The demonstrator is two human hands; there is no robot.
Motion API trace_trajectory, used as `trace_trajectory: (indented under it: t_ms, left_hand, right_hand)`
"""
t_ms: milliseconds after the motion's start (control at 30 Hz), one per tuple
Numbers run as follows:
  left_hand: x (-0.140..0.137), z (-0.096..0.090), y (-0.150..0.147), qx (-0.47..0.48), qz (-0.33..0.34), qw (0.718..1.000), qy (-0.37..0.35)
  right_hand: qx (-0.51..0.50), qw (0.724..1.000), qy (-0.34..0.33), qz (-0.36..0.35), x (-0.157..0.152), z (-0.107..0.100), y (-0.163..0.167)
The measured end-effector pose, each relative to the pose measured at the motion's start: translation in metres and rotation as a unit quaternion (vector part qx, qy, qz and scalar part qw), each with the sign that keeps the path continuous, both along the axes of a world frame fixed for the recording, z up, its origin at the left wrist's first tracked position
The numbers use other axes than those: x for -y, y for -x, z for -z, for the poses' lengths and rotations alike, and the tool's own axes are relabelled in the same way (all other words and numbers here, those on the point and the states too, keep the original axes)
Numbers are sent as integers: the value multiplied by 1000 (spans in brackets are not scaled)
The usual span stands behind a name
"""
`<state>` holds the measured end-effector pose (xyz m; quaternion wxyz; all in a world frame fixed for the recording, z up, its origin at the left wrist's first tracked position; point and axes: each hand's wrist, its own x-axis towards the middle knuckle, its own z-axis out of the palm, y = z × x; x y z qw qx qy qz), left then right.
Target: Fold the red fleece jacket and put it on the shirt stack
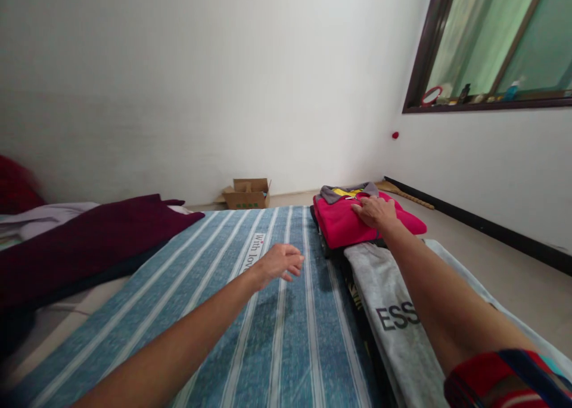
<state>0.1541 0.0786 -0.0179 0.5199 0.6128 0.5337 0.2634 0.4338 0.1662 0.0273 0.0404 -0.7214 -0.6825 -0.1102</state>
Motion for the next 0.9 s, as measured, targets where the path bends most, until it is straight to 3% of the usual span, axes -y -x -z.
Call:
trace_trajectory:
  t_ms: [100,267,567,733,900]
  left_hand:
    - [32,12,40,-47,15,999,-4]
    - [77,35,97,-75,-32,997,10]
    - [143,52,164,-49,-116,992,14]
    - [165,57,201,-51,-165,985,-3]
    - [183,60,237,-40,-226,973,-11]
  right_hand:
    - [27,999,-33,-5,16,-6,25]
    - [0,994,-35,-108,59,1,94]
    - [-112,958,74,-253,171,98,242]
    - [-151,942,74,-289,222,118,287]
    - [-182,926,71,-322,252,138,304]
